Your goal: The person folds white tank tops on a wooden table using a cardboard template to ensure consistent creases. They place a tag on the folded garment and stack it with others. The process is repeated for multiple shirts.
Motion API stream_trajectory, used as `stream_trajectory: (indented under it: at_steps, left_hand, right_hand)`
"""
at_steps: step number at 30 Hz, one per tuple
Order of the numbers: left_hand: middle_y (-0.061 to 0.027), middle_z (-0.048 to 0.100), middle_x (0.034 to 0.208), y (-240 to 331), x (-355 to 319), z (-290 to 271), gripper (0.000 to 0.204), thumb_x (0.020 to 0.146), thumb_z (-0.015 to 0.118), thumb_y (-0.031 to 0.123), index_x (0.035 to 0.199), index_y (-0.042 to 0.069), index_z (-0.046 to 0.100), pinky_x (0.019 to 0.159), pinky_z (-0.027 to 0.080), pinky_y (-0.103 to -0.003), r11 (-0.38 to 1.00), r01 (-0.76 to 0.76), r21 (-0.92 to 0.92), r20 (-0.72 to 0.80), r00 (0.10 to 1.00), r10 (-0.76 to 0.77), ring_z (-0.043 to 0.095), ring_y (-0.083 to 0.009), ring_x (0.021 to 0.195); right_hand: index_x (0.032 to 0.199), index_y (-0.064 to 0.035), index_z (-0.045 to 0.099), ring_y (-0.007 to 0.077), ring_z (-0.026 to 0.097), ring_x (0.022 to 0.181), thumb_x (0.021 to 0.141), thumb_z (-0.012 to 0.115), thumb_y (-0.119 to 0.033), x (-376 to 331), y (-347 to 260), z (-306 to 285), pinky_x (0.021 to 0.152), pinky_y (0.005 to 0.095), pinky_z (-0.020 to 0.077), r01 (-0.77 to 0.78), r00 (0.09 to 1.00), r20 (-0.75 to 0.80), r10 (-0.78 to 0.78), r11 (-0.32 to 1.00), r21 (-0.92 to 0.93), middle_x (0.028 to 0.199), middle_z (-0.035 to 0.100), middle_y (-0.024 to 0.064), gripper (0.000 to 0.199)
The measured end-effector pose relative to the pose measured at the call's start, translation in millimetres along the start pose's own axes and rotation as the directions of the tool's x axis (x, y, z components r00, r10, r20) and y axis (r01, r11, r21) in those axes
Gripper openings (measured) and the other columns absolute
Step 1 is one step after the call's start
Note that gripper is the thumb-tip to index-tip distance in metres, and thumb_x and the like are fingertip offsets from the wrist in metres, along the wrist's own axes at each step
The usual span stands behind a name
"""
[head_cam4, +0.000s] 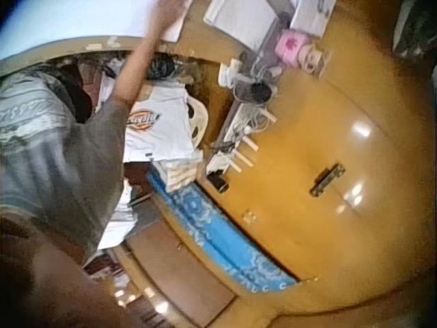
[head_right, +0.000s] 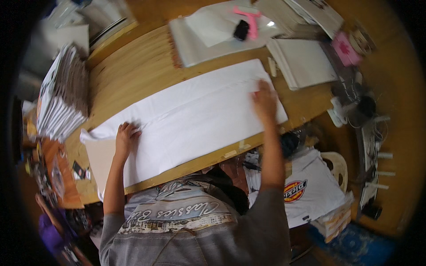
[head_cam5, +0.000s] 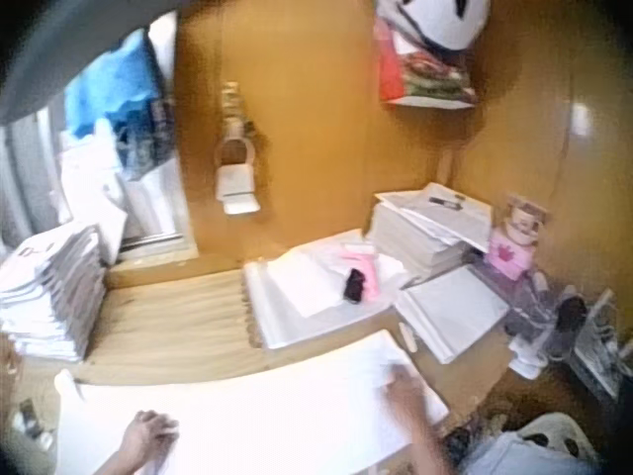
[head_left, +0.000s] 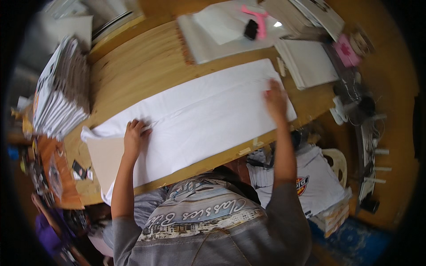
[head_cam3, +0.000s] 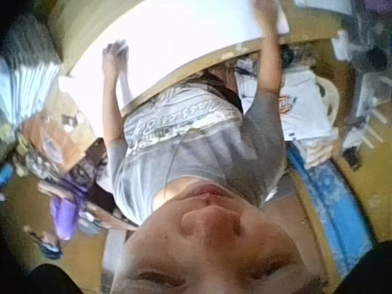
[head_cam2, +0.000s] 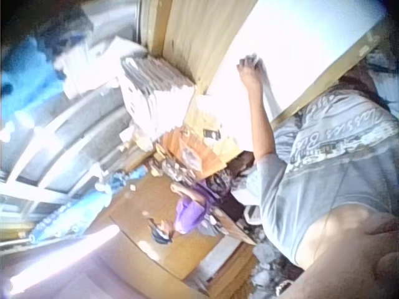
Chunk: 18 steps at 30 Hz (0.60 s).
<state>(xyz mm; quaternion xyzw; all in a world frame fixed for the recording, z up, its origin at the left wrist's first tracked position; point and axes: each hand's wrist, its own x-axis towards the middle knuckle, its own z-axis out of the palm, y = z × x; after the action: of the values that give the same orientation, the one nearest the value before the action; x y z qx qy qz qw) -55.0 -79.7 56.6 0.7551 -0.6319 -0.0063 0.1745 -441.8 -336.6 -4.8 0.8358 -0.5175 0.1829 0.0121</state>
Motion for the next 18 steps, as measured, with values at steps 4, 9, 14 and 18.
stream_trajectory:
  at_steps: [4,9,14,18]
  left_hand:
    - [-0.0129,0.054,0.078,-9.8,11.9,-3.9,0.038,0.054,0.073,0.010,0.081,0.001,0.048,0.063,0.043,-0.035,0.915,0.318,-0.249,0.163,0.945,-0.284,0.053,-0.0297,0.073]
    - [-0.0141,0.059,0.072,-43.1,26.5,-0.6,0.037,0.053,0.073,0.019,0.078,0.003,0.052,0.061,0.044,-0.039,0.966,0.240,-0.094,0.307,0.930,-0.202,0.056,-0.0316,0.069]
    - [-0.0181,0.055,0.085,-39.7,-24.2,-17.0,0.011,0.075,0.053,0.008,0.083,0.001,0.052,0.066,0.043,-0.037,0.843,0.275,-0.463,0.108,0.961,-0.254,0.055,-0.0272,0.076]
    - [-0.0154,0.049,0.101,-79.0,-158.3,-69.6,0.022,0.070,0.053,0.001,0.091,0.004,0.054,0.085,0.036,-0.036,0.880,0.430,-0.201,-0.029,0.895,-0.444,0.045,-0.0301,0.098]
  right_hand:
    - [0.119,-0.0018,0.040,0.0289,0.029,0.120,0.079,0.051,-0.024,17.7,-48.9,-23.6,0.097,0.0442,0.0227,-0.011,0.995,-0.103,-0.013,0.973,-0.229,0.125,0.038,0.0129,0.047]
    - [0.118,-0.0043,0.044,0.0246,0.031,0.120,0.079,0.051,-0.030,-50.5,-299.0,-19.1,0.098,0.0412,0.0226,0.614,0.646,0.049,-0.762,0.556,0.560,0.127,0.037,0.0114,0.047]
    - [0.125,-0.0100,0.036,0.0227,0.024,0.124,0.080,0.046,-0.039,-74.3,-339.3,0.4,0.099,0.0463,0.0174,0.681,0.581,0.197,-0.790,0.604,0.415,0.133,0.030,0.0052,0.055]
    - [0.127,-0.0137,0.033,0.0217,0.021,0.125,0.080,0.046,-0.038,-78.3,-342.9,-5.6,0.100,0.0456,0.0148,0.696,0.578,0.194,-0.793,0.602,0.391,0.135,0.026,0.0026,0.055]
